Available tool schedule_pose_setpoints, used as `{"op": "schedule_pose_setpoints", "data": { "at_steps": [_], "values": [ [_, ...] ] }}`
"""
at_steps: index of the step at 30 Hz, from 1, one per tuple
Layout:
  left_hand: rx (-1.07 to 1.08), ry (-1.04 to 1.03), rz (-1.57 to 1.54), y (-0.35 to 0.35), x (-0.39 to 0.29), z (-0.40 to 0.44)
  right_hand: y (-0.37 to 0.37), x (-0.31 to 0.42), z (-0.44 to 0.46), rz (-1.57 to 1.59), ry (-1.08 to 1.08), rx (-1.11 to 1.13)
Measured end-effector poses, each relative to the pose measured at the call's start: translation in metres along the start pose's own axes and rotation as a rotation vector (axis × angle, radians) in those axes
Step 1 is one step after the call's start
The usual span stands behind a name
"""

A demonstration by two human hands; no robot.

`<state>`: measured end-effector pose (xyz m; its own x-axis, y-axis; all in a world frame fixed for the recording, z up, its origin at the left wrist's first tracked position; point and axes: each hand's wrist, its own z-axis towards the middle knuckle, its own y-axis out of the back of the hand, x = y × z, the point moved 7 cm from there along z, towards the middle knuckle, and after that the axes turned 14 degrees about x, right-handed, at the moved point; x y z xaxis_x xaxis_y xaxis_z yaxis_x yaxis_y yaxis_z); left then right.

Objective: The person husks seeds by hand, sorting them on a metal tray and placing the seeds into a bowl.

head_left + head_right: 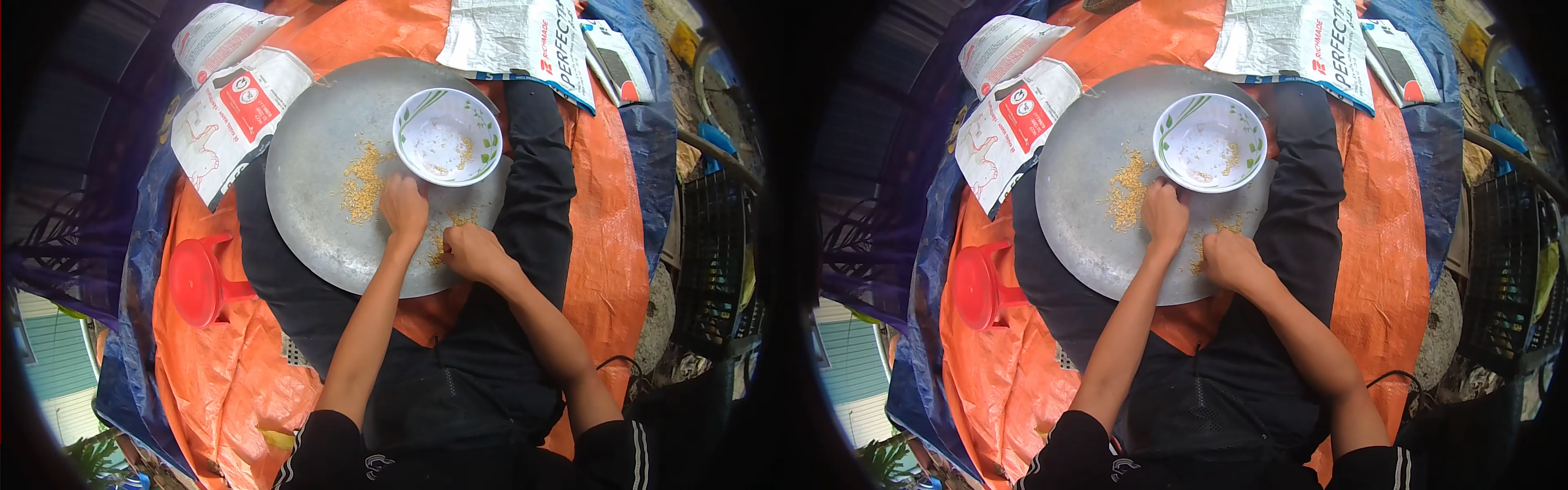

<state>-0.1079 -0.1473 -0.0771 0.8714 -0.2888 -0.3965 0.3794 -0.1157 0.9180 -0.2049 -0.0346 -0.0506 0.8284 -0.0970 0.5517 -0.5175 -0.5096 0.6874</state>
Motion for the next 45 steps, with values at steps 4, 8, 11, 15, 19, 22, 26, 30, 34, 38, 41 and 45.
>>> {"op": "schedule_pose_setpoints", "data": {
  "at_steps": [4, 8, 11, 15, 19, 22, 26, 30, 34, 38, 41, 45],
  "values": [
    [0.002, -0.024, 0.001, -0.006, 0.002, 0.001, -0.003, 0.001, 0.001, 0.023, 0.039, 0.019],
    [0.029, -0.157, 0.113, -0.003, -0.009, -0.001, -0.003, -0.001, 0.004, 0.049, 0.048, -0.004],
    [0.114, -0.152, 0.093, 0.007, -0.005, -0.006, 0.009, 0.0, 0.002, 0.13, 0.072, -0.069],
    [0.213, -0.144, -0.596, 0.069, 0.005, -0.038, 0.038, 0.013, -0.008, 0.229, 0.188, -0.306],
    [0.395, -0.043, -0.949, 0.093, 0.012, -0.085, 0.049, 0.039, -0.009, 0.618, 0.432, -0.285],
    [0.401, -0.094, -1.109, 0.096, 0.014, -0.106, 0.051, 0.055, -0.018, 0.666, 0.645, -0.289],
    [0.345, -0.125, -1.193, 0.094, 0.014, -0.114, 0.047, 0.062, -0.021, 0.633, 0.714, -0.235],
    [0.335, -0.113, -1.159, 0.094, 0.016, -0.112, 0.045, 0.067, -0.02, 0.594, 0.73, -0.215],
    [0.304, -0.106, -1.097, 0.092, 0.021, -0.113, 0.04, 0.059, -0.019, 0.535, 0.681, -0.132],
    [0.271, -0.11, -1.068, 0.092, 0.024, -0.114, 0.035, 0.05, -0.015, 0.33, 0.531, -0.107],
    [0.243, -0.128, -1.02, 0.094, 0.023, -0.113, 0.039, 0.053, -0.016, 0.353, 0.54, -0.156],
    [0.237, -0.118, -1.003, 0.095, 0.019, -0.115, 0.044, 0.064, -0.023, 0.458, 0.657, -0.246]
  ]
}}
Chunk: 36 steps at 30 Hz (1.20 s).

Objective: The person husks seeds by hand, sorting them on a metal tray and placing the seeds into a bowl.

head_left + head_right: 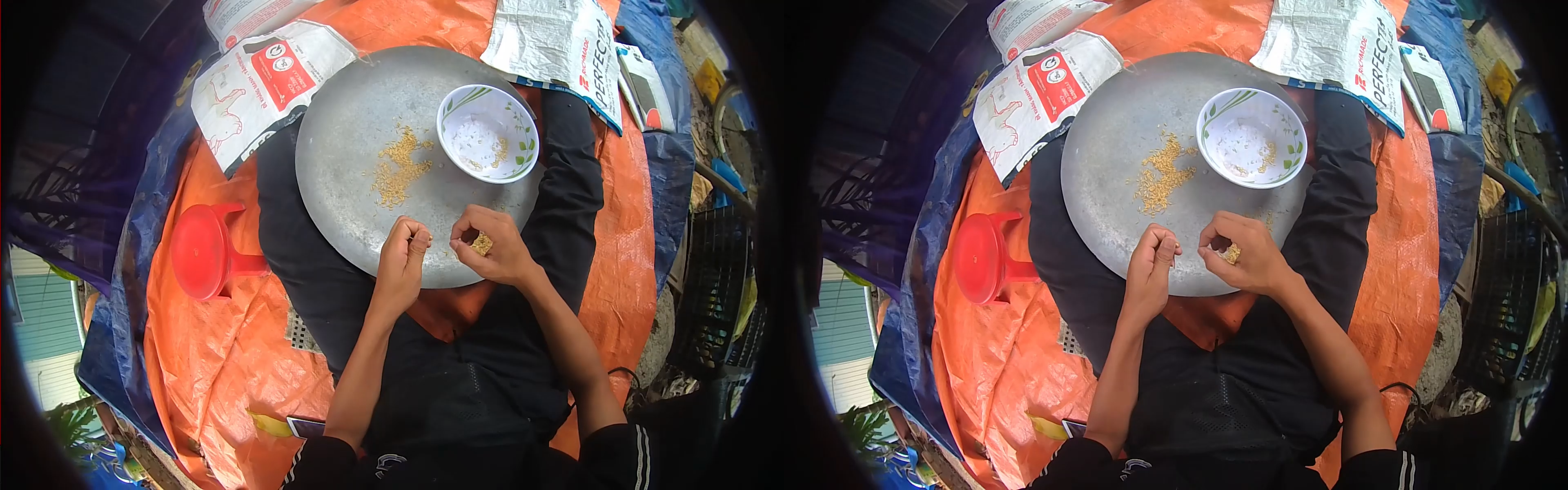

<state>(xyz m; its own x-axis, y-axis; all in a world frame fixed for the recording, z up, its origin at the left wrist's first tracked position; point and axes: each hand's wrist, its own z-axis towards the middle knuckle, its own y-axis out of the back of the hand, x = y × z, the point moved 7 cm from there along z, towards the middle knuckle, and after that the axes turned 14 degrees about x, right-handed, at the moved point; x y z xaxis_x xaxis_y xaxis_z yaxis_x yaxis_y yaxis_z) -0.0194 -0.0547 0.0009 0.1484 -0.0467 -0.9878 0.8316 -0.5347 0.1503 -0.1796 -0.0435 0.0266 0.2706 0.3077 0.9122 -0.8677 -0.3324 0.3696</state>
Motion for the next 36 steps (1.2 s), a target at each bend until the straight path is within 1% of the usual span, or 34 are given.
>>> {"op": "schedule_pose_setpoints", "data": {
  "at_steps": [3, 5, 9, 12, 17, 21, 23, 29, 32, 36],
  "values": [
    [-0.002, 0.016, 0.008, -0.003, 0.002, 0.0, -0.002, 0.008, 0.001, -0.034, 0.051, -0.034],
    [-0.02, -0.064, 0.071, -0.005, -0.006, 0.001, -0.004, 0.009, 0.002, -0.03, 0.048, -0.058],
    [-0.011, -0.082, 0.099, -0.01, -0.008, 0.002, -0.007, 0.004, 0.001, -0.021, 0.053, -0.087],
    [-0.013, -0.068, 0.126, -0.01, -0.009, 0.001, -0.007, 0.005, 0.001, -0.039, 0.03, -0.07],
    [0.014, -0.002, 0.049, -0.009, -0.01, 0.0, -0.009, 0.003, 0.0, -0.025, 0.031, -0.057],
    [-0.022, -0.044, 0.096, -0.008, -0.008, -0.001, -0.009, 0.003, 0.001, -0.032, 0.016, -0.043],
    [-0.039, 0.056, 0.014, -0.008, 0.0, -0.003, -0.009, 0.004, 0.002, -0.032, 0.018, -0.043],
    [-0.075, 0.025, 0.018, -0.01, -0.001, -0.004, -0.01, 0.004, 0.002, -0.026, 0.025, -0.056],
    [-0.058, 0.051, 0.037, -0.01, -0.001, -0.004, -0.011, 0.004, 0.002, -0.021, 0.037, -0.057],
    [-0.059, 0.032, 0.024, -0.011, -0.001, -0.004, -0.011, 0.003, 0.001, -0.019, 0.033, -0.067]
  ]
}}
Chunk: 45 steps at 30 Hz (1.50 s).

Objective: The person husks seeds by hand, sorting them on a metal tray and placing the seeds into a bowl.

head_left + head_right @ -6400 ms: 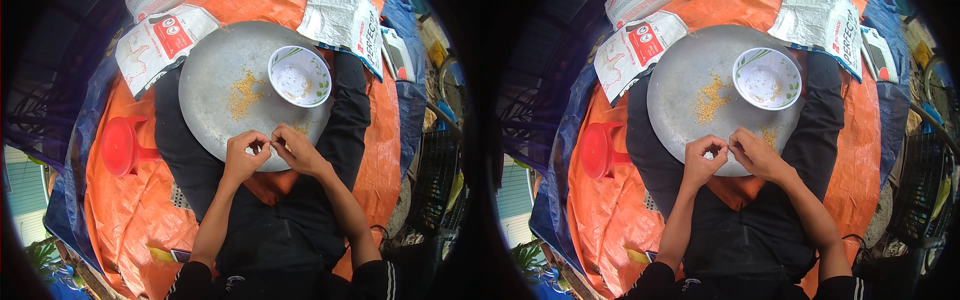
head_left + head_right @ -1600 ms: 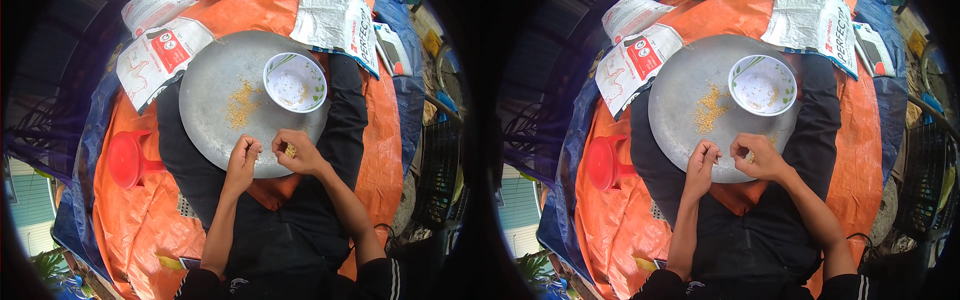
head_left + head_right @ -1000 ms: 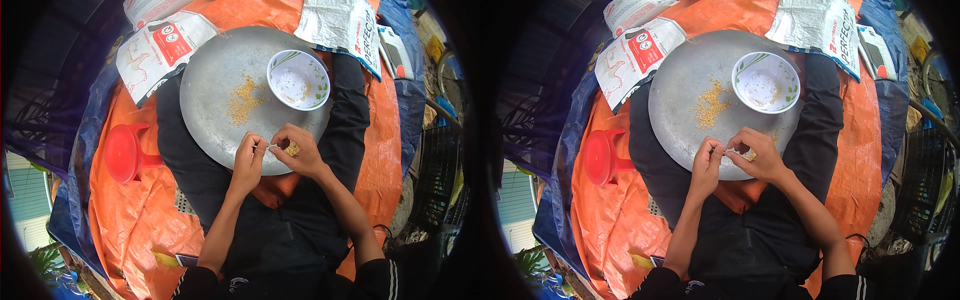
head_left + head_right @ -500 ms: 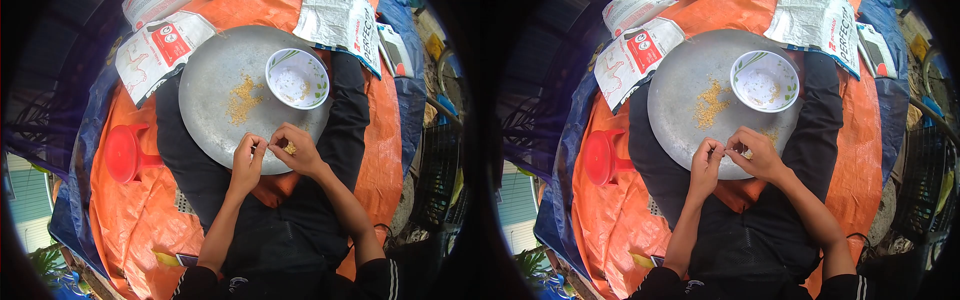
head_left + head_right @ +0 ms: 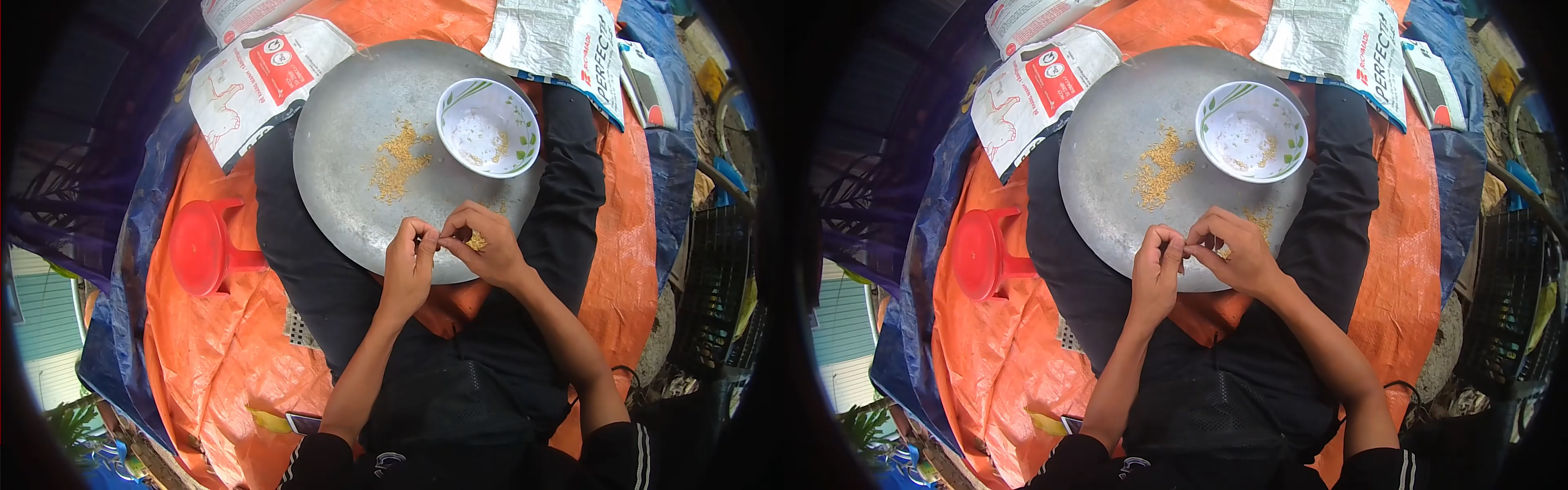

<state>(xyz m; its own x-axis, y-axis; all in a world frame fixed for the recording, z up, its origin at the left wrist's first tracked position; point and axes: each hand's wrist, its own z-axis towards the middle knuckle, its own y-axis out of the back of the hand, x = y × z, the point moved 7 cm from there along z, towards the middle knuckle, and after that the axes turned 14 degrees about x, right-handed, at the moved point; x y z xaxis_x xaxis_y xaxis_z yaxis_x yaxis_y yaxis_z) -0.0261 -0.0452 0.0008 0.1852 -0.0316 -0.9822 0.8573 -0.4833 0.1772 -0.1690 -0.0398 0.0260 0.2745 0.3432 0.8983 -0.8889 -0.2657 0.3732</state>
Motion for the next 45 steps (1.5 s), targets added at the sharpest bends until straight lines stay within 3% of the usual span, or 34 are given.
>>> {"op": "schedule_pose_setpoints", "data": {
  "at_steps": [17, 24, 32, 45],
  "values": [
    [-0.128, -0.104, -0.193, -0.009, 0.003, -0.009, -0.006, 0.01, -0.007, -0.049, 0.1, -0.079],
    [-0.131, -0.023, -0.259, -0.011, 0.002, -0.004, -0.001, 0.006, -0.005, -0.003, 0.058, -0.137],
    [-0.163, -0.129, 0.101, -0.002, -0.011, -0.006, -0.001, 0.005, -0.002, 0.032, 0.046, -0.095],
    [-0.17, -0.211, 0.184, -0.003, -0.014, -0.005, 0.0, -0.003, -0.001, 0.158, -0.025, -0.056]
  ]
}}
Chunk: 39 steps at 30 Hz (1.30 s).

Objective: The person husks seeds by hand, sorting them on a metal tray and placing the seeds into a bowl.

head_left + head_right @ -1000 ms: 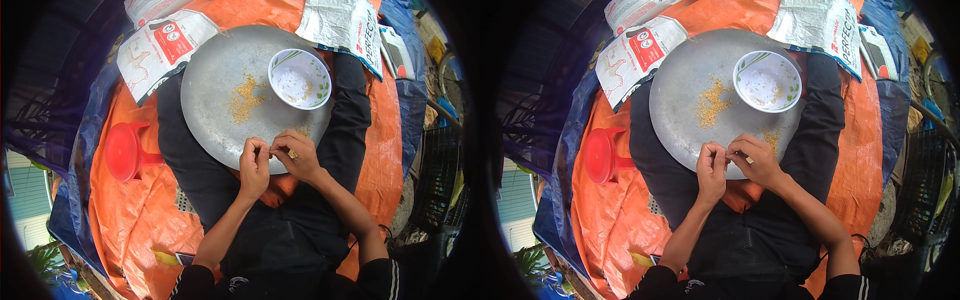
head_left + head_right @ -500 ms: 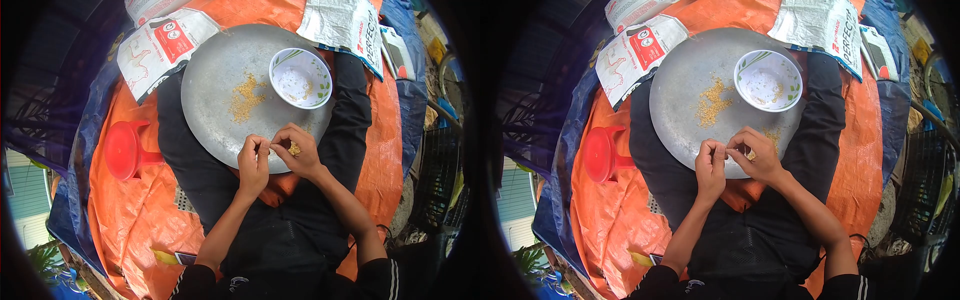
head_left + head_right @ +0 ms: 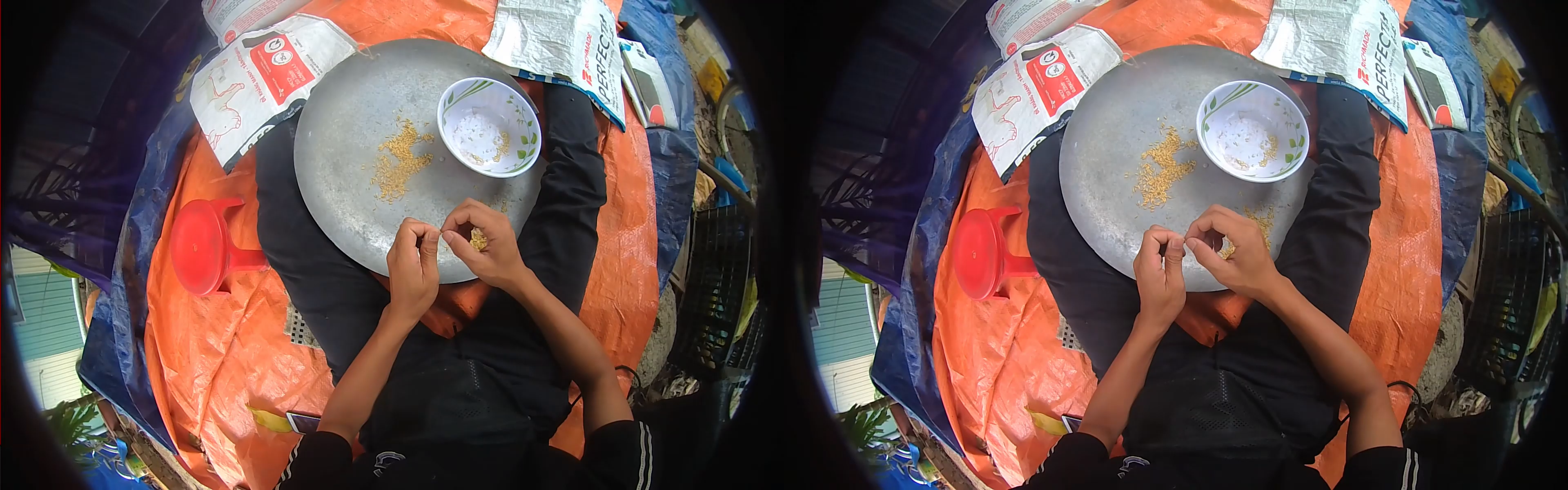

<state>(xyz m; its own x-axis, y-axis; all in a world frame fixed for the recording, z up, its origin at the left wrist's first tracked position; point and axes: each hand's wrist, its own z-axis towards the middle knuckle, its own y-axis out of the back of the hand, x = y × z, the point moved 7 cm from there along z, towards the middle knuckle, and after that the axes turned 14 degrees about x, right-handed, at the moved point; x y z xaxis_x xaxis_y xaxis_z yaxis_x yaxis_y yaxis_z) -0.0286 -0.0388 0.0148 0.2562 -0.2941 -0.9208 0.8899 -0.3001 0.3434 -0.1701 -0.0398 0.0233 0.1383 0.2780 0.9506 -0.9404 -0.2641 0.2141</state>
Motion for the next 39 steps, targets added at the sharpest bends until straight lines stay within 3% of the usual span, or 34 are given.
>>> {"op": "schedule_pose_setpoints", "data": {
  "at_steps": [12, 23, 39],
  "values": [
    [0.081, 0.008, -0.029, 0.004, -0.001, 0.006, 0.0, 0.009, 0.0, -0.165, 0.051, 0.003],
    [0.346, 0.221, -0.325, 0.003, 0.027, 0.003, 0.003, 0.008, 0.002, -0.132, 0.039, 0.169],
    [0.342, 0.269, -0.258, 0.003, 0.03, 0.004, 0.001, 0.004, 0.0, -0.234, 0.051, 0.225]
  ]
}}
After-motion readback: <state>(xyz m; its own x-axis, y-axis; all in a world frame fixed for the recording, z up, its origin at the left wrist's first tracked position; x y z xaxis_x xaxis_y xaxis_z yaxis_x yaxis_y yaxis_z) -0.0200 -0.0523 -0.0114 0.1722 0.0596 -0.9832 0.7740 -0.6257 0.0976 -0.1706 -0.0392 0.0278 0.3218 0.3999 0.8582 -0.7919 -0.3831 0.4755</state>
